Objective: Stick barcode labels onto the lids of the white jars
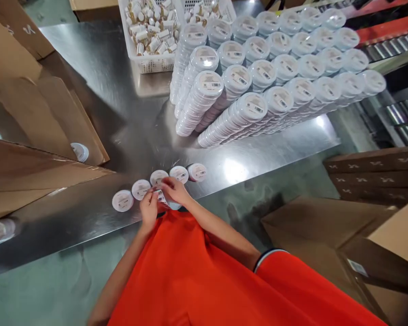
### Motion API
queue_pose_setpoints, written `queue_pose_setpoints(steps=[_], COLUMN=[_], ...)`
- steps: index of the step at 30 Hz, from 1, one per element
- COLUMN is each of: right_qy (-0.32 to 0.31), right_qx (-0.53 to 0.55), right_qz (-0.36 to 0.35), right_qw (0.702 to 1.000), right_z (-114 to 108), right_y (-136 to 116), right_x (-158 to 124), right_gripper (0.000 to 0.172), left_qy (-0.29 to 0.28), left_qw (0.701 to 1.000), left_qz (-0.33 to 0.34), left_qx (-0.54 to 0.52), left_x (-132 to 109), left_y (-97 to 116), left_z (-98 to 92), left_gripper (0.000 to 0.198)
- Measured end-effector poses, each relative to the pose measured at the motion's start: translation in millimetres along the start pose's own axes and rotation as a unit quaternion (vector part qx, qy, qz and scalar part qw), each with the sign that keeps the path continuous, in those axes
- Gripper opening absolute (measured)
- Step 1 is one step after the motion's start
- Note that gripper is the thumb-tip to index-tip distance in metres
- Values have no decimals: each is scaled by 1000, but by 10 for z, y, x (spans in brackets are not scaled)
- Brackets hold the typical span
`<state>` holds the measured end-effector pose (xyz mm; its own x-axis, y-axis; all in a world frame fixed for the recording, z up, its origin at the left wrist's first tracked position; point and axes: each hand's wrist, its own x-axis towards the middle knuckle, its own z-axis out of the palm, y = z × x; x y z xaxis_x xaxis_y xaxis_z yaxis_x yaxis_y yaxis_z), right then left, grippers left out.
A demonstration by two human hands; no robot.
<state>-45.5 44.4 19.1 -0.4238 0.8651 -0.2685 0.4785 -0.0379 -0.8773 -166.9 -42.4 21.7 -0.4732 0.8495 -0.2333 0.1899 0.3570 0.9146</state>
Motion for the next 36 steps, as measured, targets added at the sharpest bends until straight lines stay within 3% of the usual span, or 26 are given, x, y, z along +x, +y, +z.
queue_pose_setpoints(steps=[3,7,10,13,20,25,32,36], right_qy=[-82,-59,-71,-67,-40,-18,26,85], right_qx=[168,220,203,185,115,114,87,18], right_qz=[-2,31,25,7,-9,13,32,45], right_qw=[982,973,976,980,992,993,995,995], right_z=[134,262,299,333,493,634,779,787], right_y=[-82,-205,-270,-312,-380,-369,-309,-247], right_x=[-156,-238,-275,-318,-343,-336,-337,-236], right_gripper=[23,21,27,24,10,12,13,12], left_qy=[24,3,-8,-3,2,11,3,27], left_qw=[995,989,982,979,994,995,992,997], left_qz=[-50,-64,-78,-100,-50,-48,-102,-70], left_qx=[-81,-132,-172,-177,-94,-85,-77,24], left_x=[-48,-90,-112,-132,-197,-220,-199,-188], left_y=[10,37,63,82,119,108,-149,-310], left_z=[-89,-222,-306,-360,-467,-535,-597,-647], left_gripper=[34,35,35,34,34,41,46,43])
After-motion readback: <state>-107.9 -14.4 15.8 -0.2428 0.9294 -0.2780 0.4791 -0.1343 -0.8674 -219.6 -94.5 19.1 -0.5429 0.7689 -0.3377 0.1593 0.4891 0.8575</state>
